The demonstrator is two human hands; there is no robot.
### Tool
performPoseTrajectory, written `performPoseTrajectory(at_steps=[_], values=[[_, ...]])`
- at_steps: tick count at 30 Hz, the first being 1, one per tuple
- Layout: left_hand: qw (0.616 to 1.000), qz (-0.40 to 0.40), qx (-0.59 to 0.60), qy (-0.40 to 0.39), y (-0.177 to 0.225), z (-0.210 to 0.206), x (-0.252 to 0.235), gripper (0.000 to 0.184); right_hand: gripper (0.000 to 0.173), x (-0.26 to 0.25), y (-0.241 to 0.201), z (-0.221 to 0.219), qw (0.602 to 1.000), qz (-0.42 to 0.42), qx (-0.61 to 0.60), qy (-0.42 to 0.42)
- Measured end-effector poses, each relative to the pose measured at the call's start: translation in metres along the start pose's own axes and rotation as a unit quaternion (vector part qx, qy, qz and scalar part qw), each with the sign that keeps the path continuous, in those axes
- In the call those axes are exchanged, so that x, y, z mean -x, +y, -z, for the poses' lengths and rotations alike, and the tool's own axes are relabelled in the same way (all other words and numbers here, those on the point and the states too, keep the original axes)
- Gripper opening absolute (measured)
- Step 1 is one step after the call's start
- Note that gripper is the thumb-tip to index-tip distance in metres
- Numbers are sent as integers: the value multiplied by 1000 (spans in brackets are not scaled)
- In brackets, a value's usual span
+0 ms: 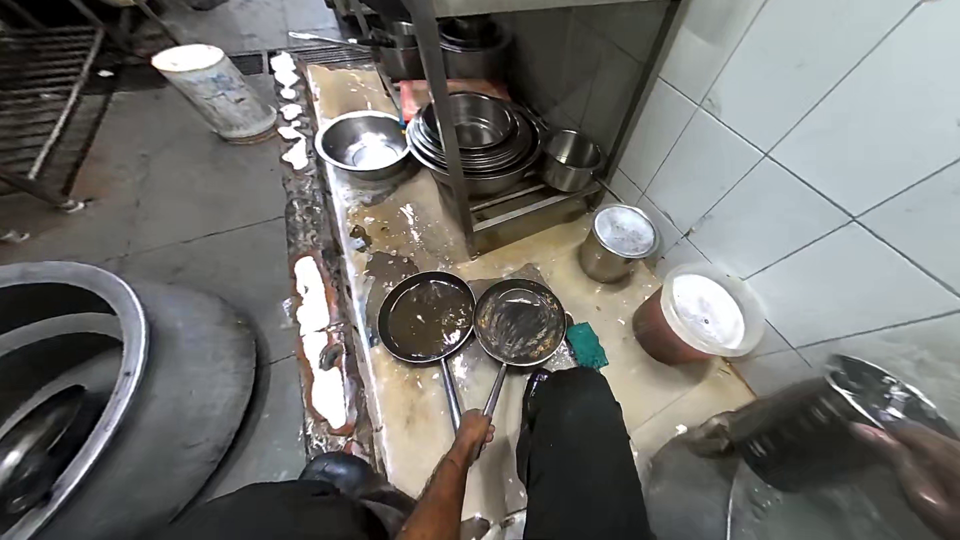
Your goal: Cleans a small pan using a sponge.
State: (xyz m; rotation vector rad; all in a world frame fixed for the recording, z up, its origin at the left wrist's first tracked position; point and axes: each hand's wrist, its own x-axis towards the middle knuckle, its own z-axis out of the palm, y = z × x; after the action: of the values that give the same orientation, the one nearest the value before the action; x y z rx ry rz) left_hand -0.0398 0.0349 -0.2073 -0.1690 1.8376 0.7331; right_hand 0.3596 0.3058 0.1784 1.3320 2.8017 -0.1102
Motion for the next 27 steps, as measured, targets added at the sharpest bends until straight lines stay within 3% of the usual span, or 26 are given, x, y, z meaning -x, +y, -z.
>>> performPoseTrajectory(at_steps=[4, 9, 12, 15, 22, 27], values=[[1000, 1, 23, -4, -6, 1, -20, 31, 55, -79, -48, -70, 987, 156, 10, 41], [999, 13, 50, -13, -11, 3, -46, 28, 49, -170, -137, -176, 955, 224, -4, -193], [999, 20, -42, -15, -9, 4, -60, 34, 54, -208, -188, -233, 904, 246, 24, -349], [993, 11, -114, -25, 13, -1, -60, 38, 54, -226, -222, -276, 871, 273, 27, -407], [997, -20, -34, -73, 41, -11, -106, 39, 56, -234, -264, -314, 832, 333, 30, -443], [993, -48, -70, -76, 68, -26, -133, 42, 54, -237, -275, -321, 802, 357, 42, -478]])
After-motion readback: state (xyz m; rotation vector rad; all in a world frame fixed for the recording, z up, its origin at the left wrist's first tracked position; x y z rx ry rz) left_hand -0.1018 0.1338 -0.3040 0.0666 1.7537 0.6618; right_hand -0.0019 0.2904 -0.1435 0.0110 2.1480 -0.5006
